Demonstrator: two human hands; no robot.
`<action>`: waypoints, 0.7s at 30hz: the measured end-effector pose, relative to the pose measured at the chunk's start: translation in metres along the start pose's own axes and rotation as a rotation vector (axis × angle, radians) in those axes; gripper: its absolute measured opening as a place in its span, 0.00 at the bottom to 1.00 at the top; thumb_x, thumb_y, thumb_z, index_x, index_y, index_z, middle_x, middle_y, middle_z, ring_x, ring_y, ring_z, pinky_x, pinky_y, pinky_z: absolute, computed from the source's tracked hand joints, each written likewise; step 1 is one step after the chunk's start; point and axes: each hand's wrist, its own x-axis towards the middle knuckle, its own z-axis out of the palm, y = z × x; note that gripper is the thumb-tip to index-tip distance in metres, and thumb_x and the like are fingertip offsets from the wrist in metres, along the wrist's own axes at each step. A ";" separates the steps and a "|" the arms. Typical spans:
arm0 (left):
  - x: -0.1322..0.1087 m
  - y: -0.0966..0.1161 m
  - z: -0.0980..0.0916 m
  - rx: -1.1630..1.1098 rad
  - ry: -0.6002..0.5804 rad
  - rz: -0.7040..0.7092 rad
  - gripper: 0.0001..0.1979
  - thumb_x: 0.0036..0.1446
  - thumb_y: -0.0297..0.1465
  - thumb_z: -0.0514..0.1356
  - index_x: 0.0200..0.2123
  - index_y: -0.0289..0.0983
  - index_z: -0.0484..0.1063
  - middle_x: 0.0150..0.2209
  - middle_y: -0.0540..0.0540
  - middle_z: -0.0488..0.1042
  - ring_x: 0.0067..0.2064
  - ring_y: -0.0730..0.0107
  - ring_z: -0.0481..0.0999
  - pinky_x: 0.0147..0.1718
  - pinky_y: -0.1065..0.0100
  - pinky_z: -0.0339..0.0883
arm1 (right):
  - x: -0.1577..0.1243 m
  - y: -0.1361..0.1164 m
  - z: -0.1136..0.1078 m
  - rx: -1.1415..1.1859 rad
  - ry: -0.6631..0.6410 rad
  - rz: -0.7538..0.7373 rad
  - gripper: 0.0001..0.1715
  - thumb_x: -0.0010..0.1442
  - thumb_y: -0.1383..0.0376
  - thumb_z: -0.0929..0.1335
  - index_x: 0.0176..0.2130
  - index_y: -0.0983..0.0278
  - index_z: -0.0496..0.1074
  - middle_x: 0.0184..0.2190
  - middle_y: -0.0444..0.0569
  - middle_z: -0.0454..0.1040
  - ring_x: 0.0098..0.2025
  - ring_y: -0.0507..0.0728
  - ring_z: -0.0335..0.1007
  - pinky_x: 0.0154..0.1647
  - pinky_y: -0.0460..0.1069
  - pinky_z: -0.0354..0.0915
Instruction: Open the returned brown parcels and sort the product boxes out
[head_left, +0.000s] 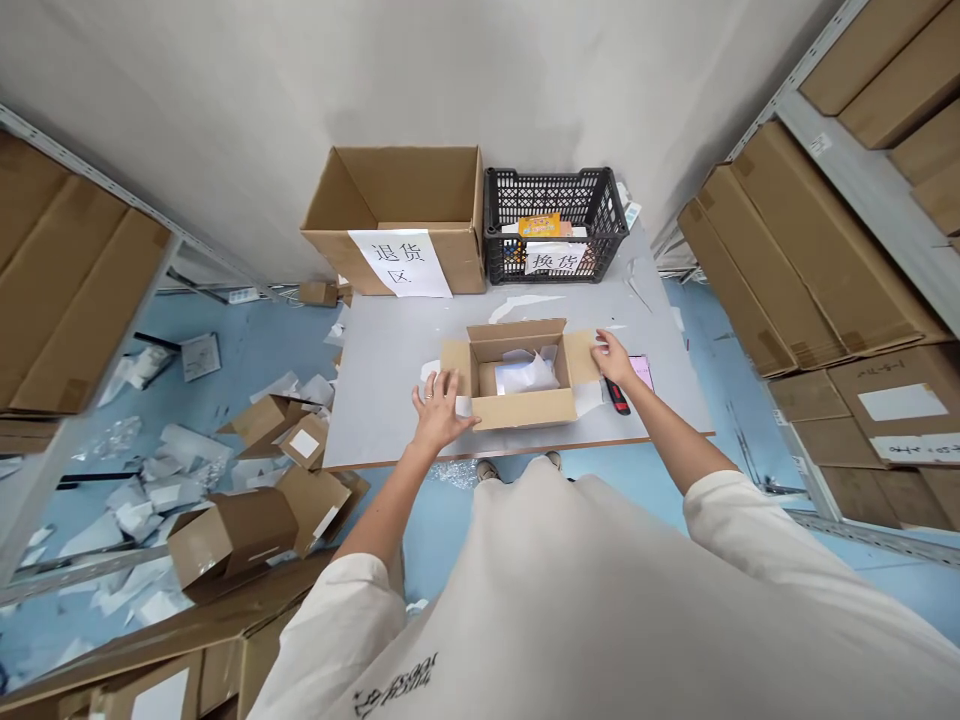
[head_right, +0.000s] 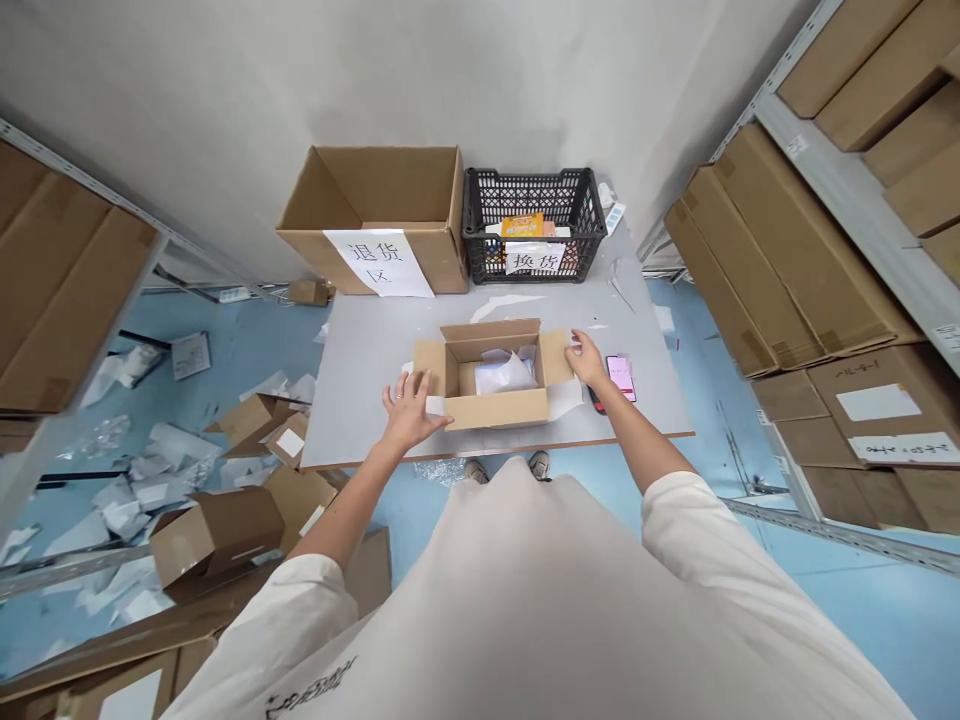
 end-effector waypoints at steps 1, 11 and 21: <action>0.000 -0.002 0.006 -0.041 -0.027 -0.043 0.63 0.58 0.50 0.75 0.85 0.43 0.45 0.83 0.28 0.53 0.84 0.27 0.44 0.78 0.24 0.35 | -0.004 0.009 -0.001 -0.023 0.001 0.053 0.43 0.64 0.50 0.69 0.71 0.66 0.70 0.68 0.67 0.75 0.58 0.67 0.80 0.68 0.64 0.72; 0.026 -0.021 0.040 -0.562 -0.288 -0.039 0.70 0.54 0.53 0.75 0.85 0.38 0.38 0.84 0.31 0.48 0.85 0.42 0.49 0.81 0.48 0.50 | -0.024 0.025 0.025 -0.140 -0.040 0.197 0.33 0.65 0.52 0.69 0.64 0.64 0.76 0.55 0.61 0.83 0.54 0.65 0.81 0.62 0.61 0.74; 0.067 -0.013 -0.006 -0.163 -0.252 0.158 0.69 0.53 0.60 0.74 0.85 0.37 0.44 0.84 0.27 0.46 0.83 0.28 0.49 0.78 0.39 0.50 | -0.022 -0.079 -0.011 -0.616 -0.061 -0.456 0.29 0.67 0.67 0.67 0.65 0.63 0.78 0.71 0.64 0.72 0.72 0.75 0.64 0.72 0.71 0.60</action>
